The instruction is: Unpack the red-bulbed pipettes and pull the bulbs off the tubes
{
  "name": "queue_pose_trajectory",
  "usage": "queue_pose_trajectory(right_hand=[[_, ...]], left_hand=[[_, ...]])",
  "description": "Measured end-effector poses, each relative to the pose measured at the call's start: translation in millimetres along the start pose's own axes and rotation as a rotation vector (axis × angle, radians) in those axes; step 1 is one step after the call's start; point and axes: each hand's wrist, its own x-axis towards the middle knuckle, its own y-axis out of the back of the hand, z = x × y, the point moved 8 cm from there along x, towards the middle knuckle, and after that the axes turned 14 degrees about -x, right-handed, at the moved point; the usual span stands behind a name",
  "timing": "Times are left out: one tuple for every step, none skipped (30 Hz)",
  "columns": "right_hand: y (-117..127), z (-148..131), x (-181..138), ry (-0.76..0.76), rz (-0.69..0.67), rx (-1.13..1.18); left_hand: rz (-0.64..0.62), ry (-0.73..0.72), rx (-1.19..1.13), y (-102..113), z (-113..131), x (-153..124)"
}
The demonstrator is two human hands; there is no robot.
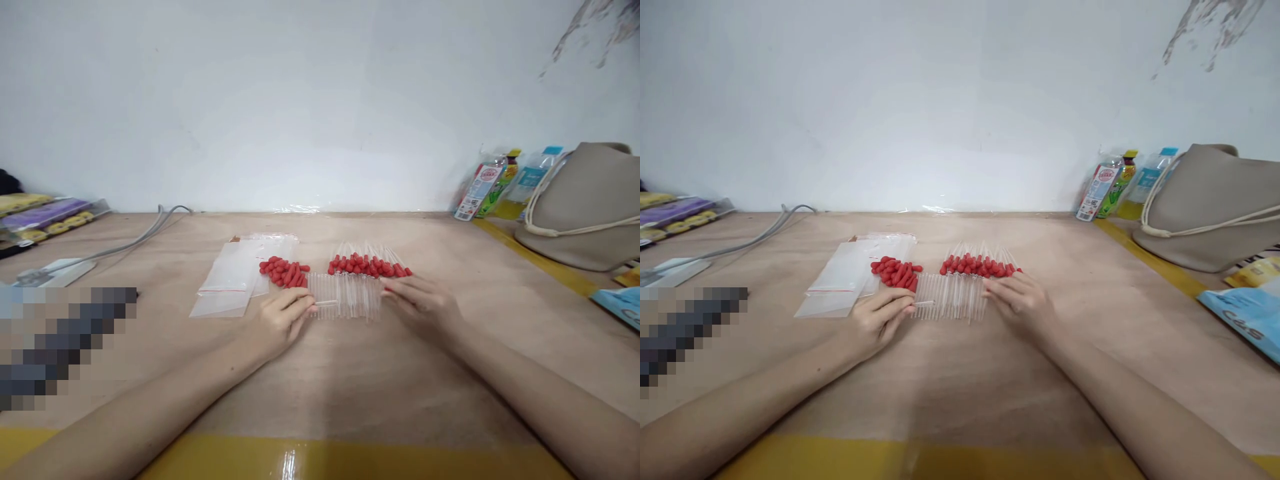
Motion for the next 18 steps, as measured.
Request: queue_pose_trajectory(right_hand=[[-4, 13, -1, -0.086, -0.027, 0.017], [-9, 24, -2, -0.157, -0.061, 0.022], [-14, 32, -3, -0.211, -0.1, 0.013], [-18, 39, -5, -0.251, -0.139, -0.005], [-21, 43, -6, -0.281, -0.173, -0.024], [-23, 47, -8, -0.305, -0.202, -0.039], [-24, 50, -9, -0.329, -0.226, -0.048], [-25, 52, -10, -0.352, -0.246, -0.052], [-26, 55, -11, -0.377, -0.266, -0.053], [-27, 57, -12, -0.399, -0.284, -0.055], [-28, 59, -13, -0.413, -0.304, -0.056], [-29, 59, -14, -0.419, -0.325, -0.053], [-30, 59, -14, -0.416, -0.348, -0.047], [-32, 59, -15, -0.411, -0.368, -0.041], [-33, 59, -15, -0.407, -0.381, -0.034], [-35, 59, -15, -0.409, -0.389, -0.028], [-35, 60, -16, -0.416, -0.389, -0.026], [-36, 61, -16, -0.426, -0.383, -0.029]], left_hand=[[-0.003, 0.029, 0.013, -1, -5, 0], [-0.012, 0.051, 0.029, -2, -10, 1], [-0.02, 0.066, 0.046, -4, -13, 1], [-0.021, 0.075, 0.063, -6, -16, 2], [-0.019, 0.078, 0.08, -7, -18, 3], [-0.018, 0.078, 0.097, -8, -20, 3], [-0.022, 0.078, 0.117, -8, -21, 4], [-0.027, 0.078, 0.139, -8, -22, 5], [-0.034, 0.081, 0.158, -8, -22, 5], [-0.044, 0.087, 0.169, -7, -23, 6], [-0.05, 0.096, 0.175, -7, -24, 7], [-0.054, 0.105, 0.176, -6, -25, 8], [-0.054, 0.111, 0.175, -5, -26, 8], [-0.053, 0.11, 0.173, -5, -27, 9], [-0.052, 0.105, 0.17, -6, -28, 10], [-0.051, 0.094, 0.166, -6, -28, 11], [-0.05, 0.082, 0.159, -7, -28, 12], [-0.048, 0.072, 0.149, -8, -29, 12]])
